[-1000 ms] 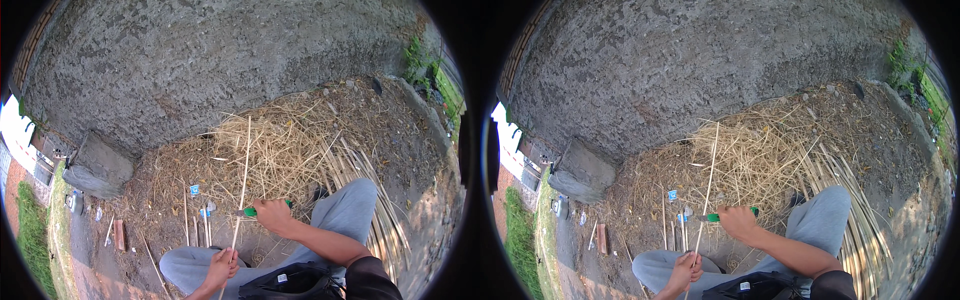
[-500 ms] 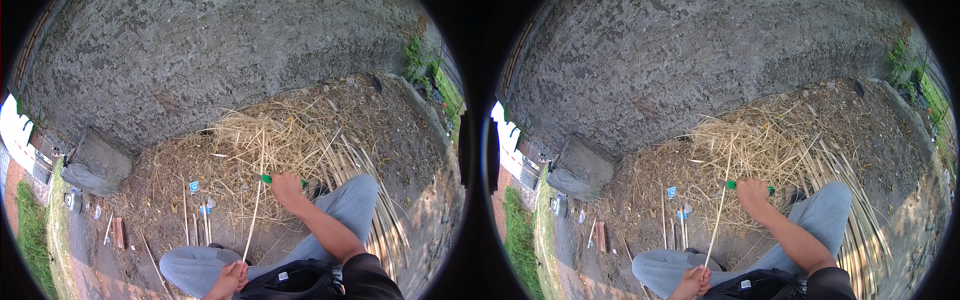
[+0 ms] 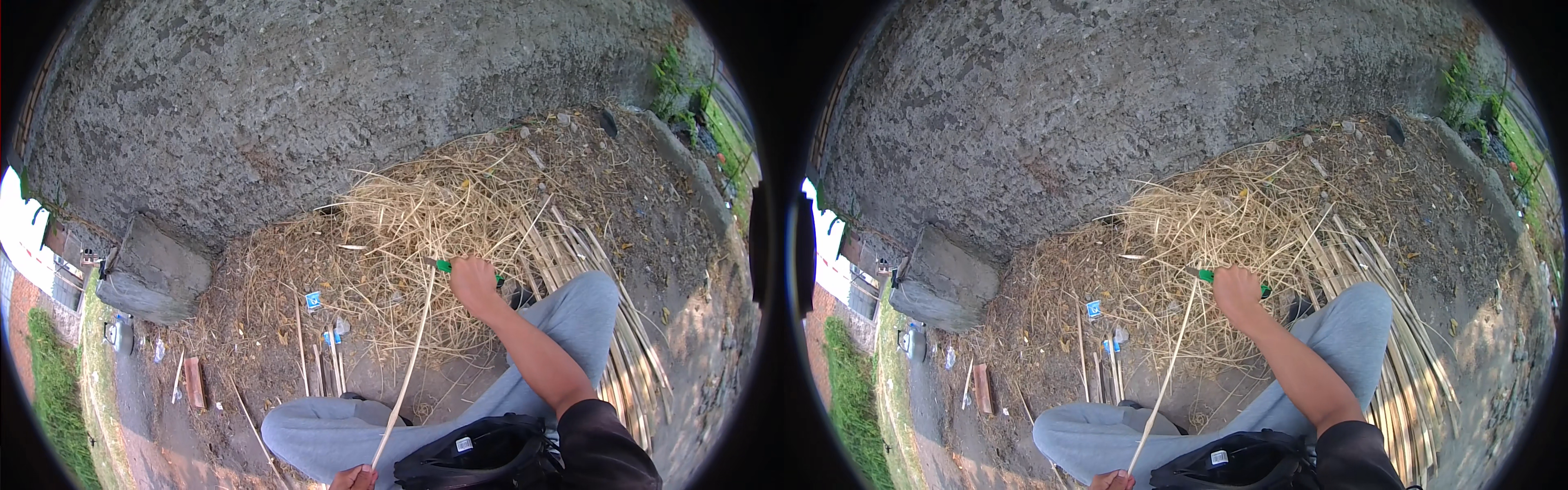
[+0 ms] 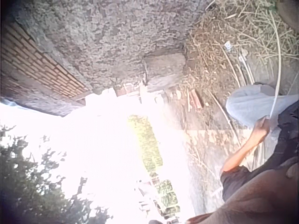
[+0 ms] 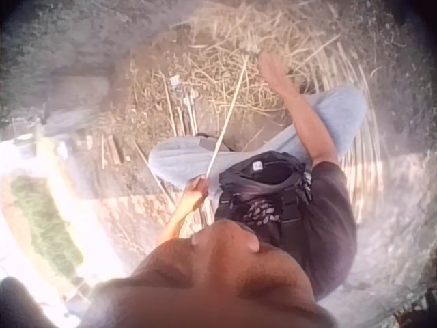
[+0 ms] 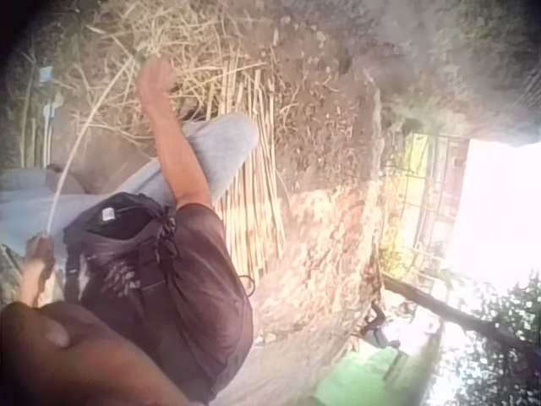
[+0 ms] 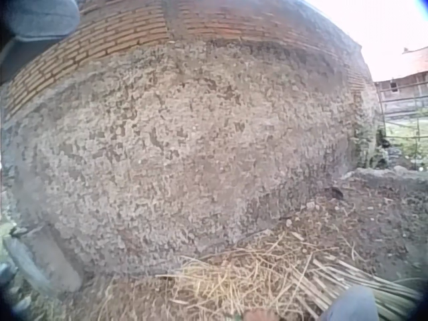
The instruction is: The person uses a utility knife to shave a thin strip of bamboo by repeatedly sliding the blade along its length.
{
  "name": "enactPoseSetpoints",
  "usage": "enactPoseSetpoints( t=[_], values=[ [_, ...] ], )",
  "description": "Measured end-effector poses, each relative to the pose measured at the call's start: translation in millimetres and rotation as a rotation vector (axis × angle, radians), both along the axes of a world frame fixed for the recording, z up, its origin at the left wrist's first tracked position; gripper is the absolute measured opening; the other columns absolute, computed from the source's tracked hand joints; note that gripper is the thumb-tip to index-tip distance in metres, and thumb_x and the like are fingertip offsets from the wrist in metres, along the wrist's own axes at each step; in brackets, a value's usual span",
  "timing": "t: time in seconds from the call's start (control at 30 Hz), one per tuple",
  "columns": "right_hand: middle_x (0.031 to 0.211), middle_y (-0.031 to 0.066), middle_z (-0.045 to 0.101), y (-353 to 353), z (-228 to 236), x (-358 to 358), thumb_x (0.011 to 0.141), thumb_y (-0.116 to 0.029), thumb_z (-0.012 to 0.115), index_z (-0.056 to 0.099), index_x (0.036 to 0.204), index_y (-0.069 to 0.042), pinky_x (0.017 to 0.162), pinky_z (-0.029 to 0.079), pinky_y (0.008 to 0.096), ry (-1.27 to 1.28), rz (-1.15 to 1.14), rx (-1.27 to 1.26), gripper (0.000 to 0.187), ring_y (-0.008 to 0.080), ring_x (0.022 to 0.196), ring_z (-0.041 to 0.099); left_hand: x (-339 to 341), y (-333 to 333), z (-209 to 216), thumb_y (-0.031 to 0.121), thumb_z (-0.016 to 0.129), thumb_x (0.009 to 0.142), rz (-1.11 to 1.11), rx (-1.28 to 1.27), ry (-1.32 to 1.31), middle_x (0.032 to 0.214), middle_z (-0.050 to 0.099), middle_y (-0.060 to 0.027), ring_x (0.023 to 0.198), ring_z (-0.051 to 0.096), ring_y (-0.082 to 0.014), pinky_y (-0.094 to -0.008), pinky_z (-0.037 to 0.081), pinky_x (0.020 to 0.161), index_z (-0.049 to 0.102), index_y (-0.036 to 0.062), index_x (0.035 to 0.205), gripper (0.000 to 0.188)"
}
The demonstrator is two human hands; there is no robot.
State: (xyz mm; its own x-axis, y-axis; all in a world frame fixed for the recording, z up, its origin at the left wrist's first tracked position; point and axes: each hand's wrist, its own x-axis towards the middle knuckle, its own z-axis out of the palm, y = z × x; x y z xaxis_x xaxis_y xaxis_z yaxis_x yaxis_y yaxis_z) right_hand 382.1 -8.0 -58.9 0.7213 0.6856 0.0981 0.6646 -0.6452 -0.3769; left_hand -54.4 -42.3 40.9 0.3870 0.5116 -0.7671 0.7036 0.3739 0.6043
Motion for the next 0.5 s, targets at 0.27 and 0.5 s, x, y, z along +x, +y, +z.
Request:
enactPoseSetpoints(
  t=[0.27,0.5],
  values=[
    [0.080,0.0236,0.066,-0.1,-8.7,8.2,0.074,-0.007,0.066,0.067,0.092,0.000,0.068,0.054,0.0491,0.151,-0.110,0.092,0.019,0.0400,0.076,0.067,-1.4,8.5,6.2,0.025,0.042,0.101,-0.143,0.560,-0.083,0.055,0.044,-0.0045,0.051,0.046,-0.0160,-0.0345,0.036,0.049,0.053,0.0043,0.076,0.034],
    [0.066,0.0203,0.064,-21.6,40.2,-108.3,0.076,-0.008,0.058,0.063,0.086,-0.001,0.055,0.051,0.0497,0.151,0.352,0.224,0.013,0.0374,0.061,0.066,58.0,41.8,-28.2,0.029,0.042,0.104,-0.021,0.383,-0.227,0.057,0.044,0.0005,0.049,0.041,-0.0077,-0.0260,0.033,0.044,0.053,0.0027,0.084,0.035]
  ],
)
